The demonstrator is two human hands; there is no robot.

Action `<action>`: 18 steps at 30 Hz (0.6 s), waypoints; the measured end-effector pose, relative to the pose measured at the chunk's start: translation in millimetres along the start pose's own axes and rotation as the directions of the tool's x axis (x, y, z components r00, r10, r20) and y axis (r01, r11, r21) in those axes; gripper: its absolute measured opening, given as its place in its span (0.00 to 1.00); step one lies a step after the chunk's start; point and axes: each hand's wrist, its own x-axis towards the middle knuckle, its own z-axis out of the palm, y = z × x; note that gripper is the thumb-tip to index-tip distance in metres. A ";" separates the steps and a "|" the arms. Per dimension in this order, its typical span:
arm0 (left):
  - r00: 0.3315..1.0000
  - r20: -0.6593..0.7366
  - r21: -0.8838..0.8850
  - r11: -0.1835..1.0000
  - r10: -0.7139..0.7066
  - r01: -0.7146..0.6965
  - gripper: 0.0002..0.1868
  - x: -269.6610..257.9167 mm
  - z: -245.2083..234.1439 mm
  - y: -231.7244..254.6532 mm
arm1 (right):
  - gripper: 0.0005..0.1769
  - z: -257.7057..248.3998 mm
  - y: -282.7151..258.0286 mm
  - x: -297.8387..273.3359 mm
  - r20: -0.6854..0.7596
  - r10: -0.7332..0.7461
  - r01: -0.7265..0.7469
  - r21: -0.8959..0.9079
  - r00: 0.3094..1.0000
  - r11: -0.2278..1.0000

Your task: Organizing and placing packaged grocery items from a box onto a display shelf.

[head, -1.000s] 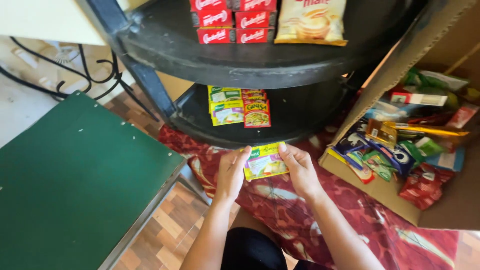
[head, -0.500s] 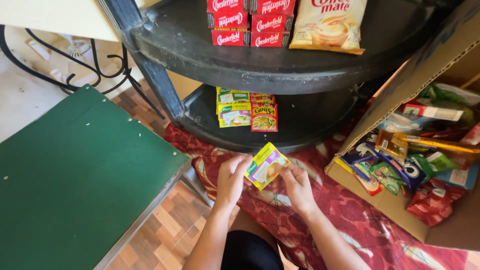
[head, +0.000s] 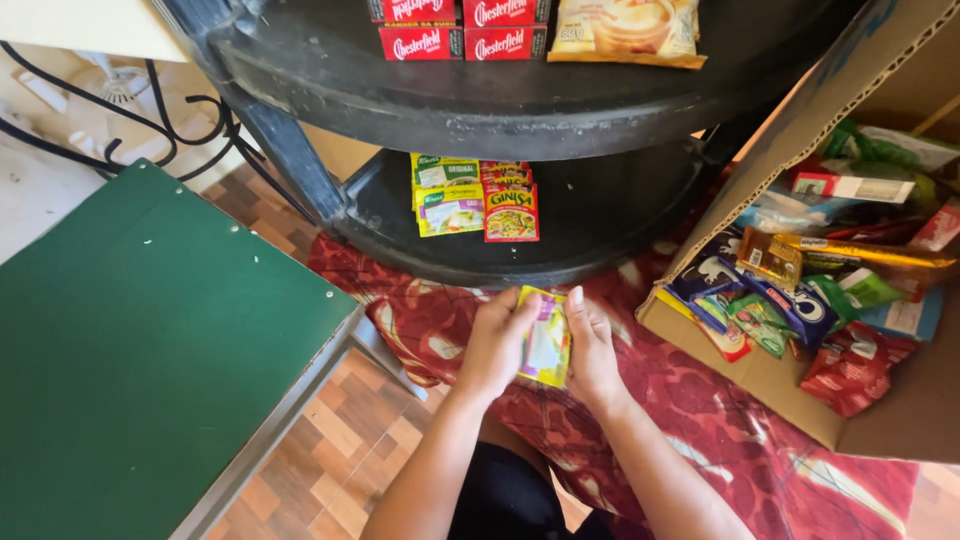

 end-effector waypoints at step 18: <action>0.995 -0.082 0.174 0.984 0.055 -0.040 0.13 -13.3 -24.3 26.9 | 0.18 -23.9 5.7 9.0 0.207 -0.153 0.228 -0.410 0.966 0.883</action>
